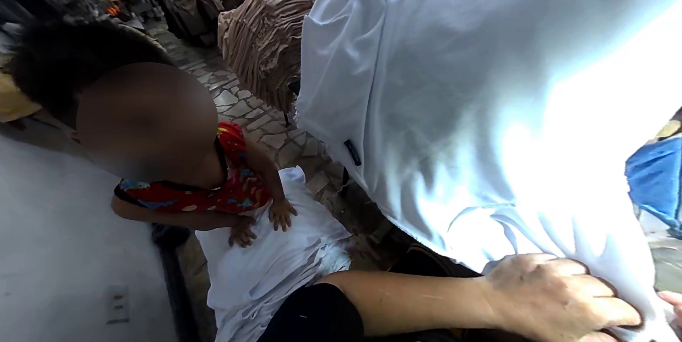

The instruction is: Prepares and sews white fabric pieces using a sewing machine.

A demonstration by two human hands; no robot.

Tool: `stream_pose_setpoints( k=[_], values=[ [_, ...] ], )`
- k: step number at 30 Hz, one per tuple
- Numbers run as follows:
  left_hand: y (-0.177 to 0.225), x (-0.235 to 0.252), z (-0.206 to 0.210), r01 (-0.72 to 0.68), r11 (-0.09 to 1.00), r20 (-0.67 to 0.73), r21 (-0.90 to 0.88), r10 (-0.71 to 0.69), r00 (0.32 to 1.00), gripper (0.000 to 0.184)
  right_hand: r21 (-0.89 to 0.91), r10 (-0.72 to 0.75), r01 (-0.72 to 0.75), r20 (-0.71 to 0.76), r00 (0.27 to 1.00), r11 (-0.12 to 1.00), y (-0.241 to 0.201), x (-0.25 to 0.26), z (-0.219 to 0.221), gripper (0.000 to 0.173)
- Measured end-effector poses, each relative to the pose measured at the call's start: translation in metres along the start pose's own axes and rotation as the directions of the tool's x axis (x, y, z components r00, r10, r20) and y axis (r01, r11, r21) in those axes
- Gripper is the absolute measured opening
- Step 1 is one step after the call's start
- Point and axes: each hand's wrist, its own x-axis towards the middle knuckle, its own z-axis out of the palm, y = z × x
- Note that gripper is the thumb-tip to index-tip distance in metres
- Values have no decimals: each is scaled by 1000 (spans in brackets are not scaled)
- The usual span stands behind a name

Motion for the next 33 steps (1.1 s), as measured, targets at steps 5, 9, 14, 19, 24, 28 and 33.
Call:
stream_pose_setpoints(
  k=[5,9,14,19,24,28,33],
  values=[
    [2,3,5,-23,1000,-54,0,23,998,16,-14,7,-8,-58,998,1000,-14,-1,13,26],
    [2,3,4,-4,1000,-55,28,6,998,16,-1,-7,7,-47,999,1000,-11,0,15,27],
    [4,4,4,9,999,-44,42,-8,999,17,-25,1,-3,-74,997,1000,-12,1,16,30],
    [5,5,4,16,998,-44,54,-14,999,16,-10,-16,16,-60,998,1000,-8,0,13,29],
    [3,4,6,7,997,-65,71,-2,998,17,5,-29,29,-49,998,1000,-7,0,14,26],
    [3,4,7,-1,998,-77,66,6,997,17,6,-33,34,-59,998,999,-8,-1,15,26],
    [3,3,6,-6,998,-80,69,12,997,17,17,-19,19,-38,999,1000,-10,0,16,26]
  ],
)
